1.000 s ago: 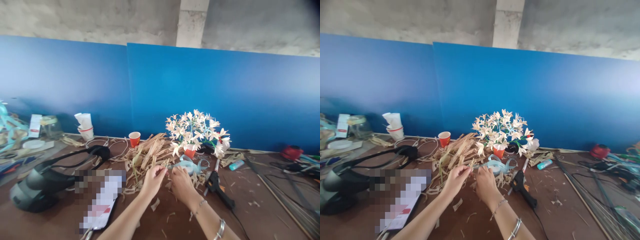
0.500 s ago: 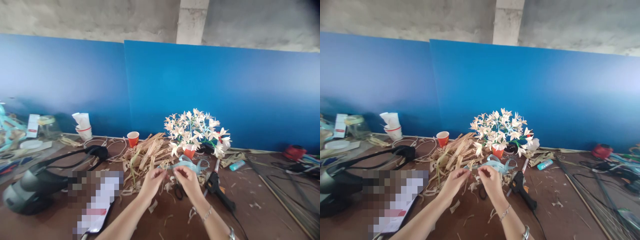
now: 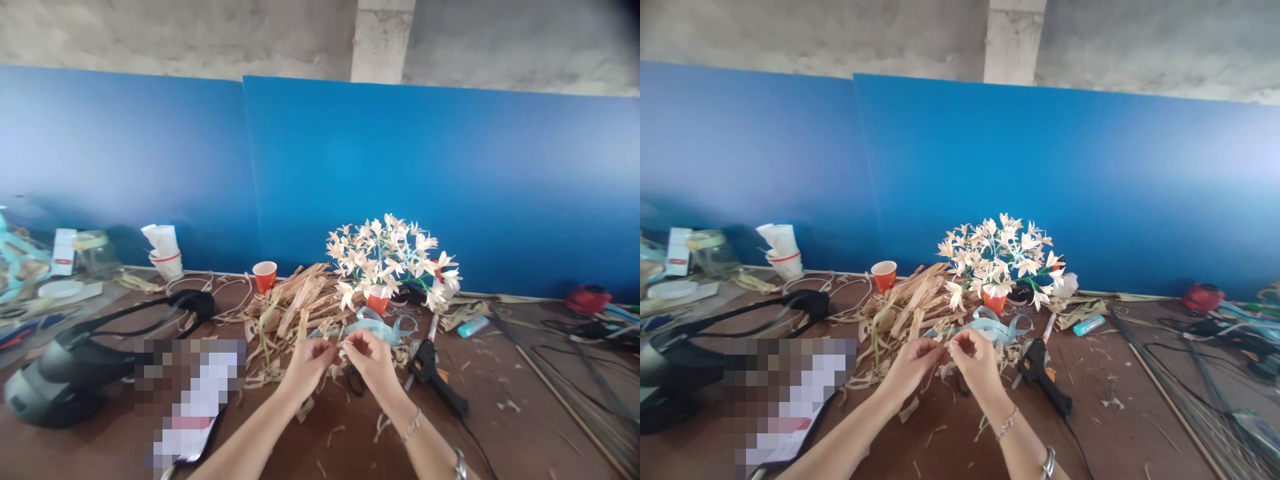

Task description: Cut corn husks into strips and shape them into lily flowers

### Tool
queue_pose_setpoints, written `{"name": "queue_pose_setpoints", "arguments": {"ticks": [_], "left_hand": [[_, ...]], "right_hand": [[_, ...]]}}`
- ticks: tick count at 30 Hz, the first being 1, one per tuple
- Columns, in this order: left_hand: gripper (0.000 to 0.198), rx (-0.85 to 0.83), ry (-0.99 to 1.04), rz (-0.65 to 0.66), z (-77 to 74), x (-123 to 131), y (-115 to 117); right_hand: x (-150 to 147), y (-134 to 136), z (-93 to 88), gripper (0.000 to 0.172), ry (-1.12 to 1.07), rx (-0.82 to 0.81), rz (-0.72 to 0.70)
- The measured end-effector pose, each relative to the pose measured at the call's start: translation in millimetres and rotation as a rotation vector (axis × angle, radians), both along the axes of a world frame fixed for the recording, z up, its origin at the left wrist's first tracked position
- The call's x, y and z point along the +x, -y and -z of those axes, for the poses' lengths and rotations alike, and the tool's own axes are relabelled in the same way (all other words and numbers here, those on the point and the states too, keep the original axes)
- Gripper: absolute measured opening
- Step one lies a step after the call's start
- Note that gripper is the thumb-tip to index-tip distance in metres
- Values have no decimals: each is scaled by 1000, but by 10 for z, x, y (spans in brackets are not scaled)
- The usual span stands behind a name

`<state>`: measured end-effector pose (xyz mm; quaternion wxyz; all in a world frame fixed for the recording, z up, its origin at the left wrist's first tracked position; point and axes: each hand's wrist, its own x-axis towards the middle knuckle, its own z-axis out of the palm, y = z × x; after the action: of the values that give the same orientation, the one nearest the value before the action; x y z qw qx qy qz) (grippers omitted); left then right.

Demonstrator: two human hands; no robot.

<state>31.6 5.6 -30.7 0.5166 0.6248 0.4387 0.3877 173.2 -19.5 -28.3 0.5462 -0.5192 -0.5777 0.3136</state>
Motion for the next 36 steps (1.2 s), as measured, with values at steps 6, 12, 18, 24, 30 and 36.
{"name": "queue_pose_setpoints", "arguments": {"ticks": [6, 12, 18, 24, 30, 36], "left_hand": [[28, 64, -9, 17, -20, -1, 10], [26, 82, 0, 36, 9, 4, 5], [25, 85, -12, 39, 3, 8, 2], [23, 83, -33, 39, -4, 14, 16], [24, 105, -45, 47, 13, 6, 9], [24, 101, -25, 54, -5, 4, 19]], "right_hand": [[9, 7, -3, 7, 118, 49, 28], [26, 11, 3, 4, 199, 74, 59], [22, 23, 7, 6, 240, 97, 63], [21, 23, 2, 6, 270, 113, 73], [31, 36, -15, 8, 277, 127, 61], [32, 32, -25, 8, 254, 146, 59]]}}
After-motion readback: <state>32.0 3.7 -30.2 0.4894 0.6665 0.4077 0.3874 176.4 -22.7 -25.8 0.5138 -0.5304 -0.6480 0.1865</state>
